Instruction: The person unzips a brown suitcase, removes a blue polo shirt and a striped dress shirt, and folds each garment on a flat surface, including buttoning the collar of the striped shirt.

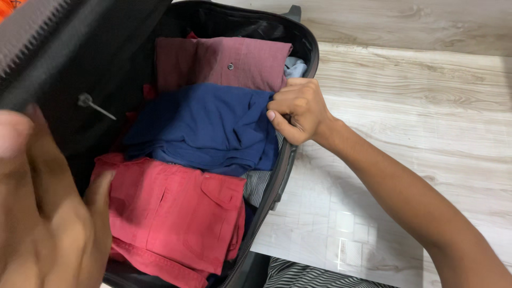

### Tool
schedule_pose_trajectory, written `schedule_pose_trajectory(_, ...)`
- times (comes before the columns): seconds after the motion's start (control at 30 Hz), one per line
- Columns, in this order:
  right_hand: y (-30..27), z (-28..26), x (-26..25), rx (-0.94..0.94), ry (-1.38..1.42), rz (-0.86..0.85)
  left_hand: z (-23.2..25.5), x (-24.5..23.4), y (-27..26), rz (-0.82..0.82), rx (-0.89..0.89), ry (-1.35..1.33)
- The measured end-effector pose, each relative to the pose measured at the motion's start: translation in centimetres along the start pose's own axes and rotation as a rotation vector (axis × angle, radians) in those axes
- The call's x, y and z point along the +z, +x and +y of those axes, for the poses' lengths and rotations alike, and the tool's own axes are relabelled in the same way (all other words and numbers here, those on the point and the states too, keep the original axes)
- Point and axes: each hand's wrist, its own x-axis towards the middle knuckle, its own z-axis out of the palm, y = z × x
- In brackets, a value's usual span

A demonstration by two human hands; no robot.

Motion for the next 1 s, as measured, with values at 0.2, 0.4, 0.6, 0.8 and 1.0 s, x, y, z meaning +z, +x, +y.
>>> schedule_pose_trajectory(0.2, -0.1, 0.9, -1.0, 0.007, -0.001, -0.079, 1.7, 4.1, 4.1, 0.060, -0.186, -0.240)
schedule_pose_trajectory(0.4, 0.3, 2.5, -0.6, 0.000, 0.015, -0.044, 4.1, 10.0, 8.9, 0.002, -0.202, -0.421)
schedule_pose_trajectory(0.6, 0.2, 3.6, 0.1, -0.013, 0.052, 0.054, 7.6, 17.7, 10.5, 0.028, -0.195, -0.413)
schedule_pose_trajectory(0.8, -0.2, 3.7, 1.0, -0.016, 0.072, 0.175, 8.3, 21.4, 11.0, -0.077, -0.198, -0.469)
schedule_pose_trajectory(1.0, -1.0, 2.9, 1.3, 0.058, 0.043, 0.248, 10.0, 23.0, 11.2, -0.096, -0.160, -0.604)
